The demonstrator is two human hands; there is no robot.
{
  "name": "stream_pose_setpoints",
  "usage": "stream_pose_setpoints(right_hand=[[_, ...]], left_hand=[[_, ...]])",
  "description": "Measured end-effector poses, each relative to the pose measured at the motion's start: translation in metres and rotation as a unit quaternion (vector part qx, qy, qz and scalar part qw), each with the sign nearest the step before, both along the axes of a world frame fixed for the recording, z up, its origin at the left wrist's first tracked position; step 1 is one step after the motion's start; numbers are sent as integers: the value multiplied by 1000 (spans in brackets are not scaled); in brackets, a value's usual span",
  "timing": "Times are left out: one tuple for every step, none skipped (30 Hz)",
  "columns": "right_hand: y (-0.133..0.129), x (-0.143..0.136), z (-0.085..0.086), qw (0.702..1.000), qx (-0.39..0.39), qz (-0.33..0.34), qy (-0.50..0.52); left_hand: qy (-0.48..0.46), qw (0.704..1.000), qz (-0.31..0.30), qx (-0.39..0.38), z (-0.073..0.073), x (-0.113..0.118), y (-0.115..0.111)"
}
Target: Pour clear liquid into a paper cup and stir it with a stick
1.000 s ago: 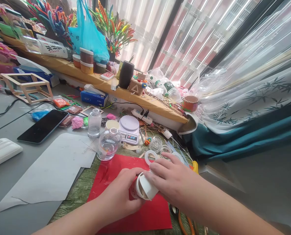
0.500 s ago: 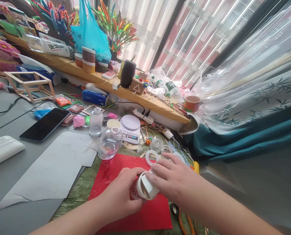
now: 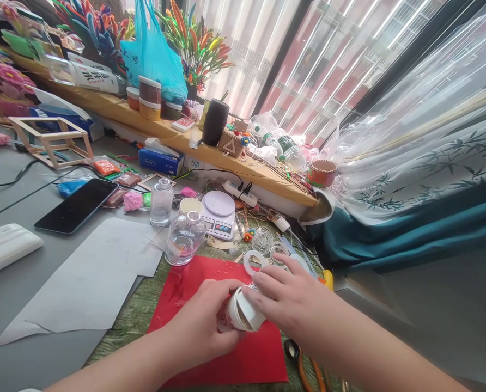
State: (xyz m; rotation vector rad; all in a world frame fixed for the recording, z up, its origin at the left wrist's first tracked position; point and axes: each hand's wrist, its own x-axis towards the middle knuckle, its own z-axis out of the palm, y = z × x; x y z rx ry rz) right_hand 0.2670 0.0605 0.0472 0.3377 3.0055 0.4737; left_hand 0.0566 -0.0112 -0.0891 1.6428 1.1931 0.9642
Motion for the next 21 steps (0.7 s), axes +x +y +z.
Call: stream_pose_setpoints(right_hand=[[0, 0, 1, 1000, -2, 1, 2], [1, 1, 1, 1000, -2, 1, 5], [1, 1, 1, 1000, -1, 3, 8], [1, 1, 1, 1000, -1, 3, 11], [1, 1, 2, 1000, -2, 5, 13], [1, 1, 2, 1000, -3, 6, 15], [1, 0, 2, 1000, -4, 8, 17], [1, 0, 2, 1000, -4, 9, 20], [1, 0, 2, 1000, -4, 10, 22], [1, 0, 1, 1000, -4, 11, 24], [1, 0, 1, 1000, -3, 13, 26], [1, 0, 1, 1000, -2, 13, 29], [2, 0, 1, 999, 0, 14, 31], [2, 0, 0, 999, 2, 15, 33], [2, 1, 0, 999, 3, 17, 34], [2, 1, 0, 999, 4, 17, 34], [2, 2, 0, 999, 4, 18, 34], [2, 2, 0, 999, 4, 18, 33], [2, 2, 0, 999, 4, 18, 34], [2, 2, 0, 999, 3, 17, 34], [2, 2, 1, 999, 1, 16, 34]], left_hand=[[-1, 1000, -1, 0, 0, 0, 0], [-1, 1000, -2, 2, 1, 0, 0], [-2, 1000, -4, 3, 1, 0, 0], [-2, 1000, -5, 3, 2, 0, -1], [-2, 1000, -5, 1, 3, 0, -1], [-2, 1000, -5, -2, 4, 0, -1], [-2, 1000, -4, -5, 4, 0, -1], [-3, 1000, -2, -9, 5, 0, -1], [-3, 1000, -1, -10, 5, 0, -1], [-4, 1000, -1, -10, 6, 0, 0], [-5, 1000, -2, -8, 6, 0, 0], [-5, 1000, -3, -4, 5, 0, 0], [-5, 1000, -3, -1, 5, 0, 0], [-4, 1000, -3, 2, 5, 0, 0], [-3, 1000, -2, 4, 5, 0, 0], [-1, 1000, -1, 6, 4, 0, 0], [1, 1000, 0, 7, 4, 0, 0], [2, 1000, 1, 9, 4, -1, 0], [3, 1000, 2, 10, 4, -1, 0], [3, 1000, 3, 11, 5, -1, 0], [2, 1000, 5, 12, 5, -1, 0]])
